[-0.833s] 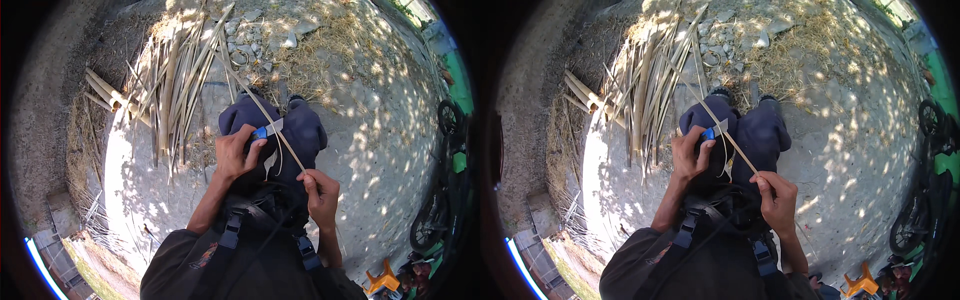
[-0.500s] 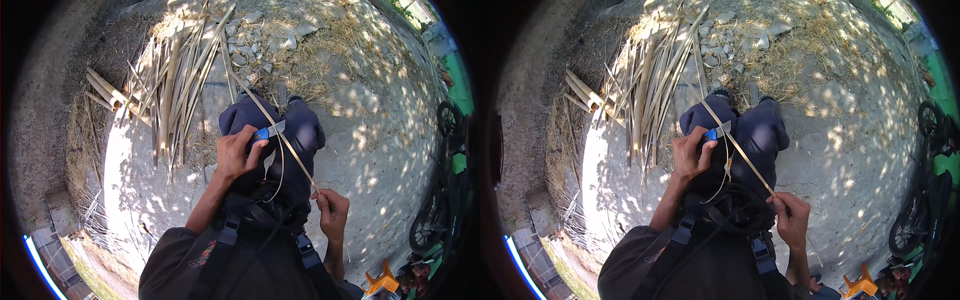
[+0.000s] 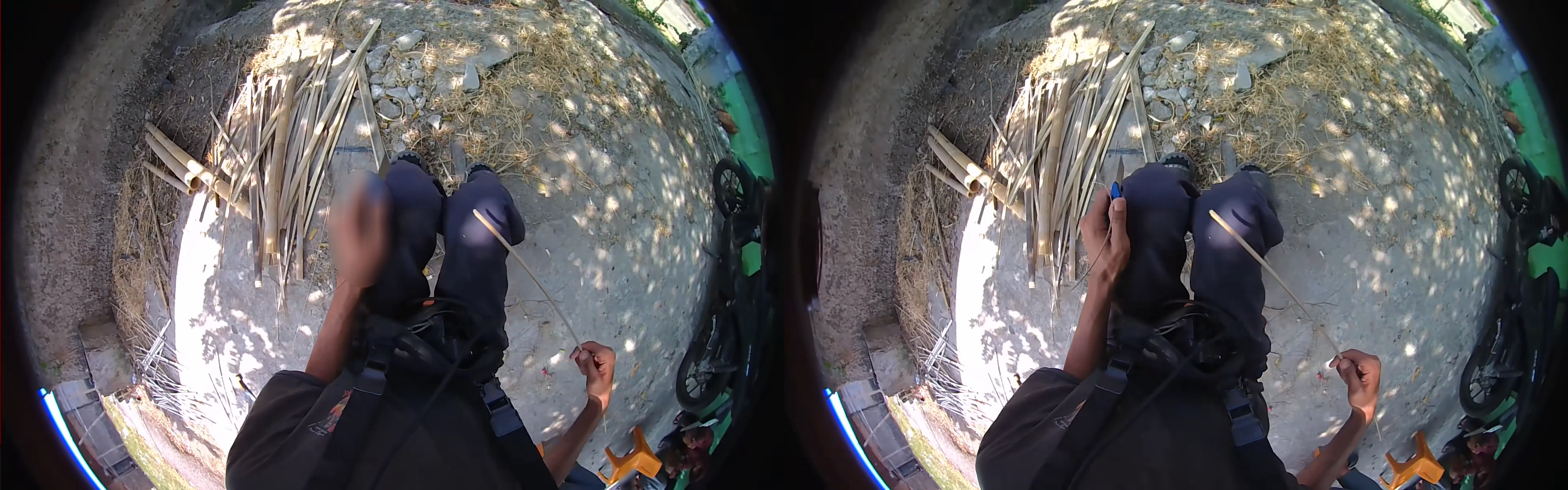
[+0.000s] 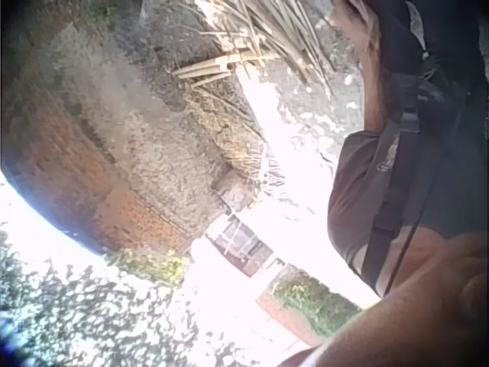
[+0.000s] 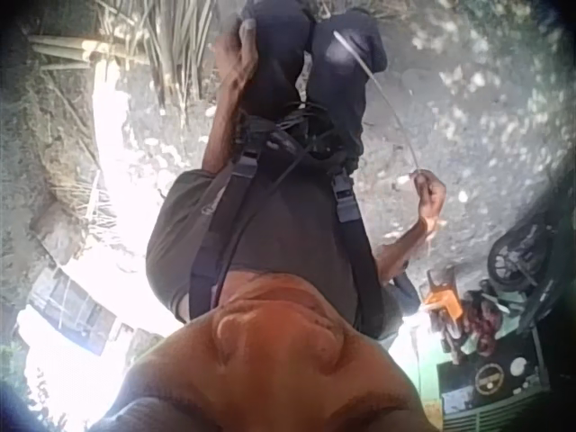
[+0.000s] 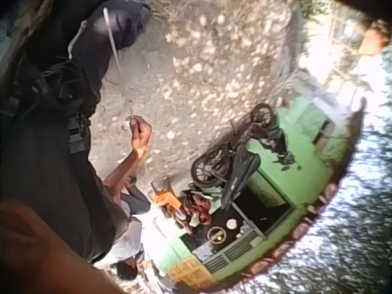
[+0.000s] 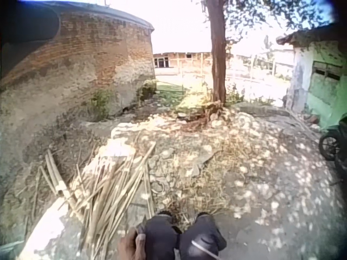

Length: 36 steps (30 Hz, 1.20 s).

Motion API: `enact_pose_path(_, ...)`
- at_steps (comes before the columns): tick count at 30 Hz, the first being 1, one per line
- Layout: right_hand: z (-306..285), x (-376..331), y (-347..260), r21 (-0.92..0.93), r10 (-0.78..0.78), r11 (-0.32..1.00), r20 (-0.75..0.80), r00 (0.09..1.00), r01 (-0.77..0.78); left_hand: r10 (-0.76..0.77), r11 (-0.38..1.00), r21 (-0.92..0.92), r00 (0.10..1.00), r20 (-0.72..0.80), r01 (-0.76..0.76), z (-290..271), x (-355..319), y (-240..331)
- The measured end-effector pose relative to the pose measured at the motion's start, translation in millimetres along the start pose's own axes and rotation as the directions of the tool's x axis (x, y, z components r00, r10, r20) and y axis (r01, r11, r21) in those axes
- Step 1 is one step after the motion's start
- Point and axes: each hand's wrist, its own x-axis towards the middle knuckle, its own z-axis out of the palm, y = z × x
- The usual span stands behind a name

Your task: The person uses a utility knife to shave and smooth the surface of a long, thin bamboo strip while sitting outdoors near a pile of bamboo pieces.

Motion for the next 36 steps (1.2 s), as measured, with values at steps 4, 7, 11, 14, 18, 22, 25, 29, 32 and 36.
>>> enact_pose_path(4,-24.8,-4.5,15.5,0.009,-0.112,0.993,-0.129,0.985,0.114,0.127,0.990,-0.055,0.992,0.002,-0.127,-7.3,-0.1,-9.3)
enact_pose_path(7,8.3,14.9,-9.7,0.074,-0.062,0.994,-0.215,0.975,0.080,-0.261,0.774,-0.579,0.962,0.080,0.258,-6.9,-2.5,-6.6)
enact_pose_path(11,58.4,42.6,-34.9,0.092,-0.112,0.988,-0.133,0.985,0.125,-0.460,0.412,-0.836,0.875,0.153,0.363,-27.0,13.4,-22.4)
enact_pose_path(14,92.2,59.1,-50.4,0.074,-0.162,0.983,-0.074,0.984,0.167,-0.387,0.697,-0.653,0.922,0.005,0.296,-24.4,-6.3,-14.7)
enact_pose_path(18,129.5,76.5,-75.5,0.003,-0.146,0.989,-0.031,0.989,0.147,0.170,0.949,-0.289,0.976,0.138,-0.125,-22.4,-25.7,-1.6)
enact_pose_path(22,162.0,97.6,-102.8,-0.119,-0.237,0.964,0.015,0.971,0.238,0.330,0.942,-0.153,0.912,0.245,-0.300,-6.6,-30.8,-2.8)
enact_pose_path(25,169.6,110.3,-121.0,-0.116,-0.218,0.966,0.104,0.970,0.230,0.292,0.950,-0.183,0.927,0.235,-0.253,-5.5,-31.5,-6.9)
enact_pose_path(29,186.5,124.0,-137.4,-0.100,-0.287,0.949,0.123,0.950,0.300,0.338,0.940,-0.133,0.905,0.258,-0.313,-2.6,-34.3,-9.7)
enact_pose_path(32,197.0,133.2,-144.7,-0.138,-0.405,0.898,0.108,0.908,0.417,0.332,0.943,-0.138,0.901,0.281,-0.304,-4.1,-31.7,-7.4)
enact_pose_path(36,202.0,140.5,-157.2,-0.140,-0.420,0.887,0.157,0.894,0.441,0.330,0.944,-0.096,0.898,0.291,-0.316,-4.8,-29.4,-5.7)
